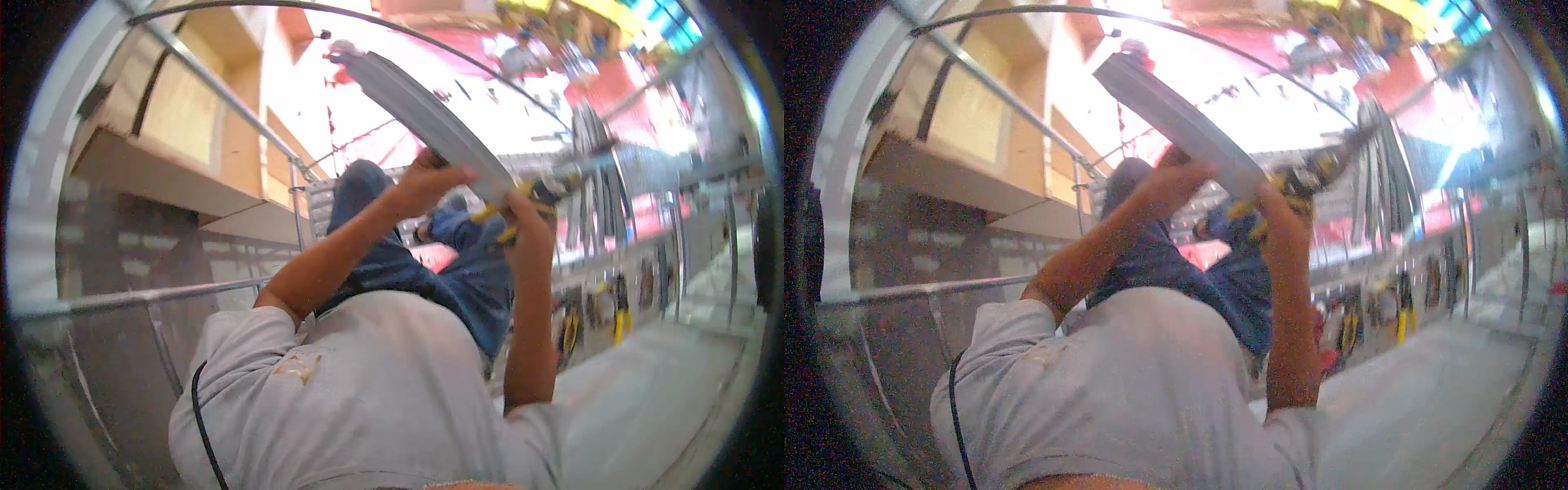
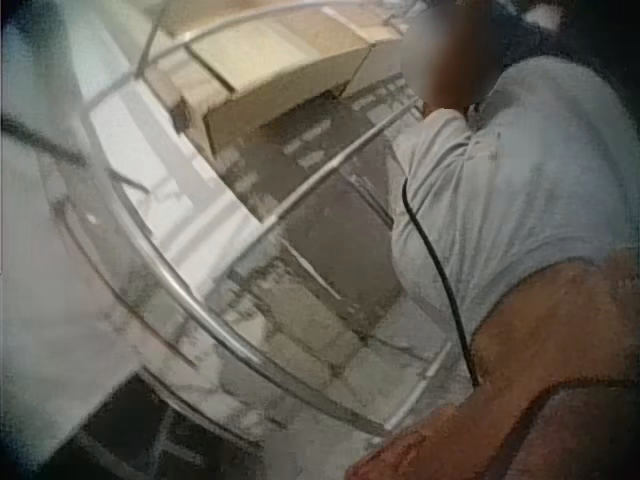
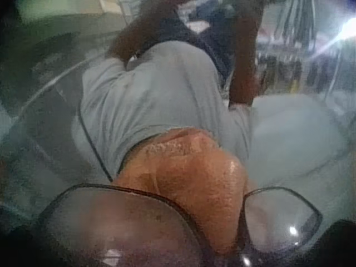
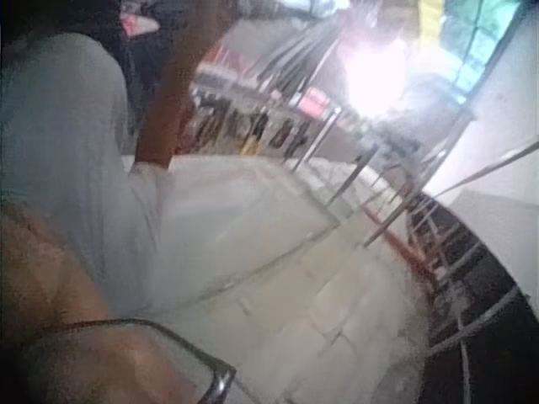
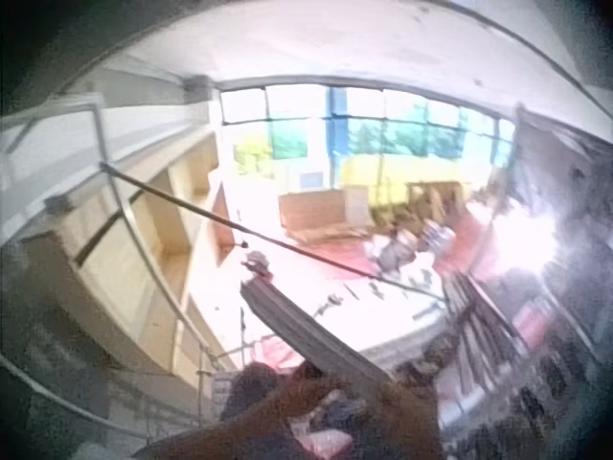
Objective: The person cuts a metal stud profile using metal snips while standing on scaffolding, then fits the piece into the metal framework on the ceiling.
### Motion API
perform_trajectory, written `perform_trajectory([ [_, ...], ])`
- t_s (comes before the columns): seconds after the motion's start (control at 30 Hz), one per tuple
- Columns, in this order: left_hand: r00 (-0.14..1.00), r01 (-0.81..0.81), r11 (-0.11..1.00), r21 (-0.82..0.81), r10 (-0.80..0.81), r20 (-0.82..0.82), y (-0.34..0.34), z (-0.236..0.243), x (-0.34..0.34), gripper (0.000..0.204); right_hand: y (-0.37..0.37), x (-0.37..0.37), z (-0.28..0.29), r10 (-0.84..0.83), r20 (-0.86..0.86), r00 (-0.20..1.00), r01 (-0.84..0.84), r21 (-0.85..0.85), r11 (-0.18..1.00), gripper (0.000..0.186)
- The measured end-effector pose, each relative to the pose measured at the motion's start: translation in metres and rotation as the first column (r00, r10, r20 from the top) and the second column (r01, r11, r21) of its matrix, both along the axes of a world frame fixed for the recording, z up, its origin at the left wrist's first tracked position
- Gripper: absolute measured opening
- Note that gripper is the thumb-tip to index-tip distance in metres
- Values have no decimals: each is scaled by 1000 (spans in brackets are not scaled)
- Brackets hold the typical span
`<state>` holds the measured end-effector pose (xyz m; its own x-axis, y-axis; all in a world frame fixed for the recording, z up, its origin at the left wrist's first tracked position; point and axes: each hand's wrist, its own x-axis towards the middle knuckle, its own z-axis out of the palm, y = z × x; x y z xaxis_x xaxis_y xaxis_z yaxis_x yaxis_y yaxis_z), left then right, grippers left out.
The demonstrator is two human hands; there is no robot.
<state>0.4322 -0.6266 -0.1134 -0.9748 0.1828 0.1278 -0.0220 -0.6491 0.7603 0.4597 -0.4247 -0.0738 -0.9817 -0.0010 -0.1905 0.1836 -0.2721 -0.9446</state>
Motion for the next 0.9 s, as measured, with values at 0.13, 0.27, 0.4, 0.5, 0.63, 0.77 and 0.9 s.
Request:
perform_trajectory([
  [0.13,992,98,987,-125,-107,-70,-4,4,3,39,5,9,-17,26,-206,978,-16,49,999,24],
  [0.27,986,110,988,-108,-123,-113,-9,12,-1,40,0,2,-13,-69,-144,987,71,12,997,30],
  [0.4,1000,2,975,-220,-5,-12,13,23,-3,45,8,8,-18,-134,-145,980,117,-121,986,30],
  [0.5,972,-80,995,-51,89,218,17,24,4,44,8,12,-38,-88,-54,995,94,119,988,30],
  [0.63,984,-75,995,68,63,165,39,34,0,42,16,19,-60,-178,-129,976,192,107,975,30],
  [0.77,990,-89,993,80,80,114,41,49,-20,46,15,45,-46,-168,-38,985,172,140,975,29],
  [0.9,986,-144,989,17,142,83,37,64,-40,41,15,58,-81,-120,-87,989,127,79,989,31],
])
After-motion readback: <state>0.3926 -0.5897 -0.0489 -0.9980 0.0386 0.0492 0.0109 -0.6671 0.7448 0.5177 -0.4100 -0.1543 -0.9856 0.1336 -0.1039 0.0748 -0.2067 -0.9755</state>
